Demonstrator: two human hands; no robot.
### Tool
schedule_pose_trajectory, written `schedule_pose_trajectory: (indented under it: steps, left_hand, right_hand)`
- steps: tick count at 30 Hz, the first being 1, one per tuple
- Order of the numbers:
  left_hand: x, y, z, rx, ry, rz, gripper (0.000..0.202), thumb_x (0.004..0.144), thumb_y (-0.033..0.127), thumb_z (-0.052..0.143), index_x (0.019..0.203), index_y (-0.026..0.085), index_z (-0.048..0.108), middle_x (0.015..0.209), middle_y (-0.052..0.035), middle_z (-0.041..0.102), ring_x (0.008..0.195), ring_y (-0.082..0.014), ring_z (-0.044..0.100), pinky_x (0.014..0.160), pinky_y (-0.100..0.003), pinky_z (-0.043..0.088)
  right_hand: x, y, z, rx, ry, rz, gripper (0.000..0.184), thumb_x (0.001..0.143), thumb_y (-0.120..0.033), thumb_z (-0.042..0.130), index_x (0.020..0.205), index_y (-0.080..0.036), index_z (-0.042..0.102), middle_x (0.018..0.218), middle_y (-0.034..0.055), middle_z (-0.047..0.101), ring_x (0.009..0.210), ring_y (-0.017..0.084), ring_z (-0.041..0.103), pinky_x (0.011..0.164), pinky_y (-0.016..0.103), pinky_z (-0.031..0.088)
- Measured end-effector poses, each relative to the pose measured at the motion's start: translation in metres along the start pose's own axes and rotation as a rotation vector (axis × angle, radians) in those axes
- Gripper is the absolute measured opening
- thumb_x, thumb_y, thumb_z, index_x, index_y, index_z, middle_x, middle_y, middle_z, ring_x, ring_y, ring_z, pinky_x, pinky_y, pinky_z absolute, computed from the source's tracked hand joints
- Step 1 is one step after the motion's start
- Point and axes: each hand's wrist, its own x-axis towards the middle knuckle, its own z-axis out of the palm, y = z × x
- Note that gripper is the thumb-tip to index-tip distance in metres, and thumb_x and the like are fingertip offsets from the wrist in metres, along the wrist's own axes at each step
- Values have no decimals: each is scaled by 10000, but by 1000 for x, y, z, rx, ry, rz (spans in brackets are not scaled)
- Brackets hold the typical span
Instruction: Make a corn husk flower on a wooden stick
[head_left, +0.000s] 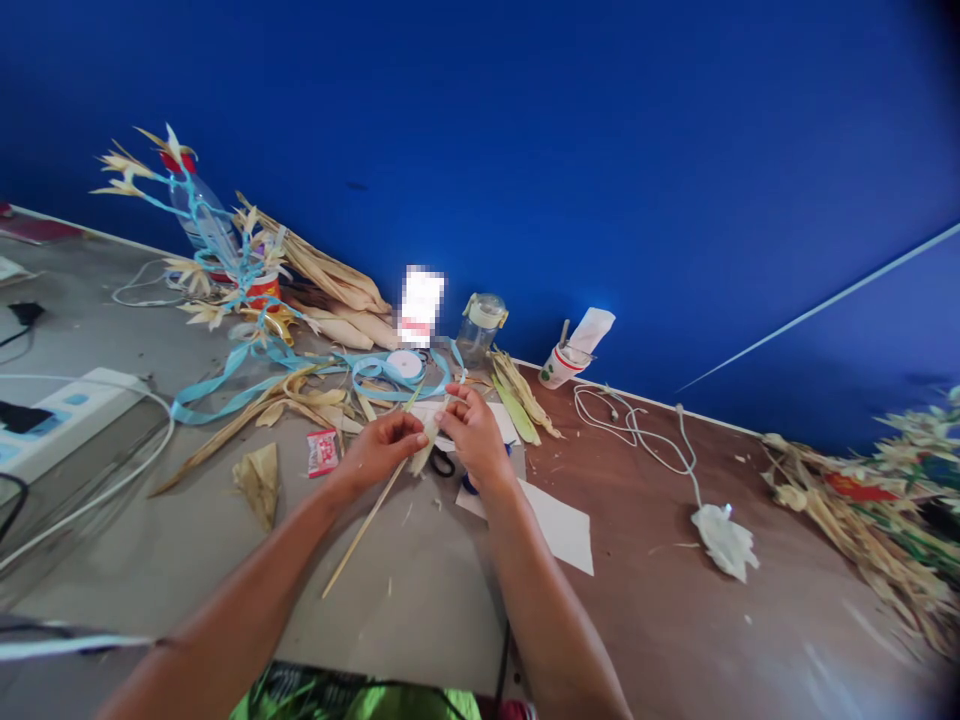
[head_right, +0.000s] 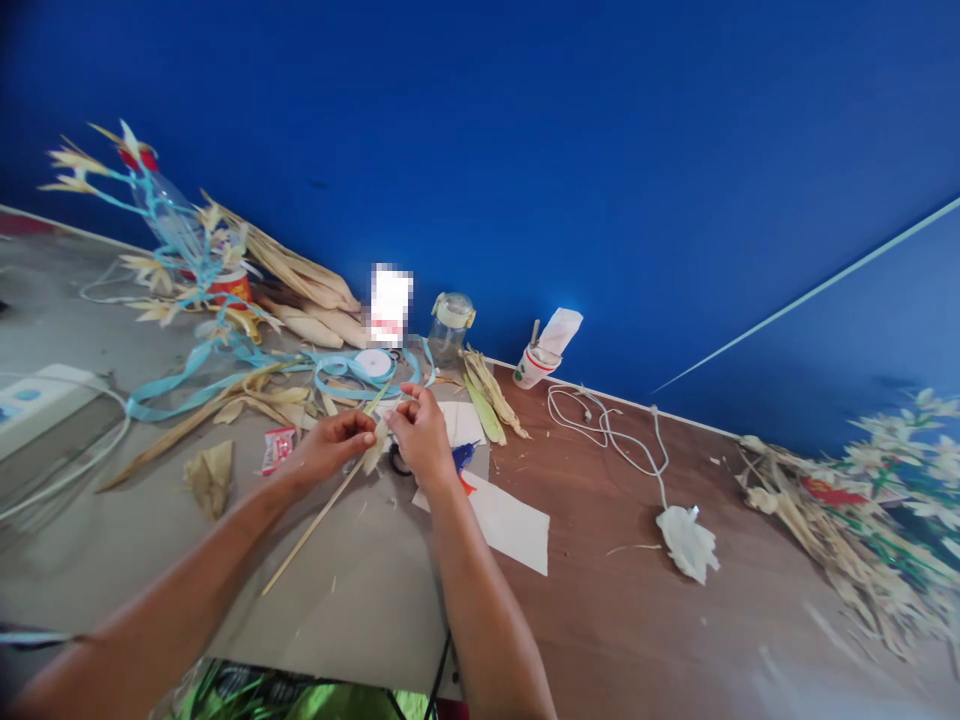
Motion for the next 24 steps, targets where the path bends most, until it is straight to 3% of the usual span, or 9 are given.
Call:
schedule_pose_trajectory:
  steps: [4, 7, 11, 14, 24]
  left_hand:
    - [2, -2, 1, -34, -26, -39, 276, 664, 394, 716, 646, 166, 561, 585, 36, 498, 533, -91, 413, 527, -235, 325]
    - [3, -2, 1, -91, 31, -66, 321, 624, 416, 749, 636, 165, 550, 567, 44, 488, 517, -82, 397, 506, -225, 302]
    - [4, 0, 0, -178, 107, -78, 352, 607, 432, 776, 658, 153, 567, 586, 42, 520, 529, -72, 414, 509, -208, 304]
    - [4, 0, -1, -241, 93, -125, 353, 595, 424, 793, 654, 151, 576, 560, 48, 521, 501, -64, 407, 482, -198, 293]
    - [2, -5, -4, -458, 39, -197, 246, 655, 326, 778, 726, 141, 633, 591, 18, 568, 491, -71, 457, 468, -191, 337]
  right_hand:
    - [0, -2, 2, 105, -15, 57, 458, 652, -279, 649, 1073, -182, 499, 636, -82, 489, 574, 97, 480, 586, 232, 388]
    - [0, -2, 3, 48, 0, 84, 493, 626, -328, 689, 1062, -186, 508, 728, -50, 543, 626, 104, 507, 584, 228, 388]
    - [-2, 3, 8, -133, -82, 134, 291, 613, -369, 710, 779, -169, 582, 655, -42, 540, 592, 96, 465, 562, 225, 355]
    - [-2, 9, 10, -118, -103, 157, 257, 650, -401, 666, 637, -169, 556, 557, -52, 500, 537, 85, 417, 532, 222, 322]
    - [2, 16, 5, -62, -105, 143, 194, 697, -354, 600, 666, -169, 551, 554, -52, 500, 522, 78, 410, 519, 209, 333]
